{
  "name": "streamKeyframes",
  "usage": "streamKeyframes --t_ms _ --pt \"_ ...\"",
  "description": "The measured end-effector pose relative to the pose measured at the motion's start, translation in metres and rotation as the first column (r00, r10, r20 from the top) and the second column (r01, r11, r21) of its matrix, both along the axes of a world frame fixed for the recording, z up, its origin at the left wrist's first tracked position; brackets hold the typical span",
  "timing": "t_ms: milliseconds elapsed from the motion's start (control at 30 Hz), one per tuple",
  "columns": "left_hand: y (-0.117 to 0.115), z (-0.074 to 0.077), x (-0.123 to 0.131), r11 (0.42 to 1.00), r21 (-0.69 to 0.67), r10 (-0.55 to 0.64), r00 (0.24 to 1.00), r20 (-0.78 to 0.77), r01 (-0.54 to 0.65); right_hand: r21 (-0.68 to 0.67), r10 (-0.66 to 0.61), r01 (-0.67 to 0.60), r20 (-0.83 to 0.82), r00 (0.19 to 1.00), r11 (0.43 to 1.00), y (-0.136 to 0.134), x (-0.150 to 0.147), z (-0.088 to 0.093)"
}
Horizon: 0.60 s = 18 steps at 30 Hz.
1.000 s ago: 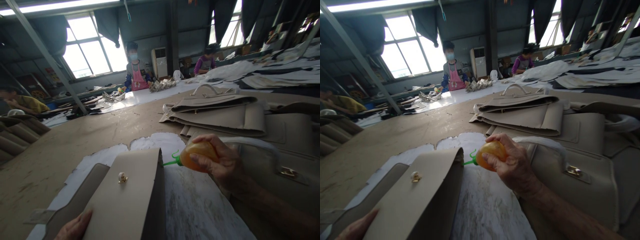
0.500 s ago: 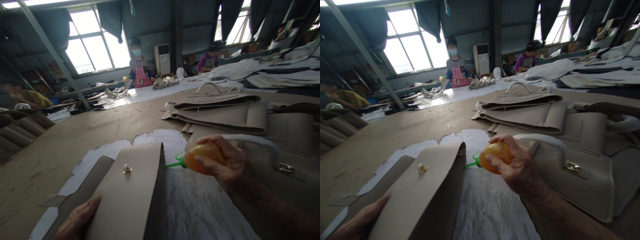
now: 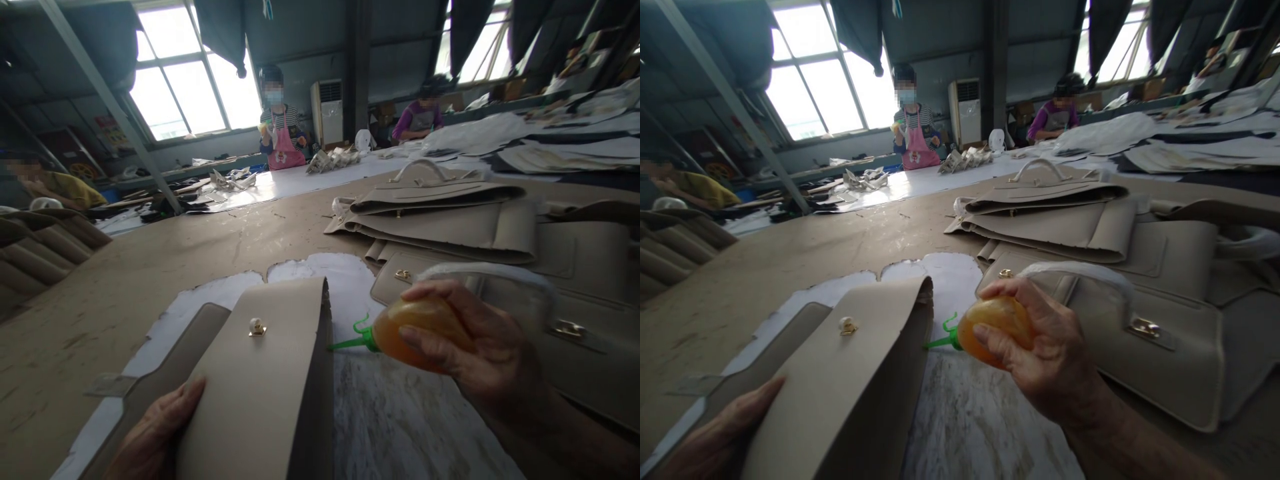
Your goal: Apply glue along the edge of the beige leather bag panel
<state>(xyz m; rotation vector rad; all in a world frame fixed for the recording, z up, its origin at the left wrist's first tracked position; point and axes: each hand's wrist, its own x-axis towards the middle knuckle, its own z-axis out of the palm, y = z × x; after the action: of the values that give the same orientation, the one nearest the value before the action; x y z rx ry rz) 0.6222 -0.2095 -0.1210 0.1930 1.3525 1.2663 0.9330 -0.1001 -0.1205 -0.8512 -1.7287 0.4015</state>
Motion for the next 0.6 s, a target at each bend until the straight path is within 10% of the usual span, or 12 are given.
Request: streamKeyframes --t_ms 600 --pt "-0.002 0.001 0.002 0.997 0.080 0.016 0.998 -0.054 -0.012 -0.050 -0.011 0.014 0.072 0.997 0.999 -0.030 0.005 0.012"
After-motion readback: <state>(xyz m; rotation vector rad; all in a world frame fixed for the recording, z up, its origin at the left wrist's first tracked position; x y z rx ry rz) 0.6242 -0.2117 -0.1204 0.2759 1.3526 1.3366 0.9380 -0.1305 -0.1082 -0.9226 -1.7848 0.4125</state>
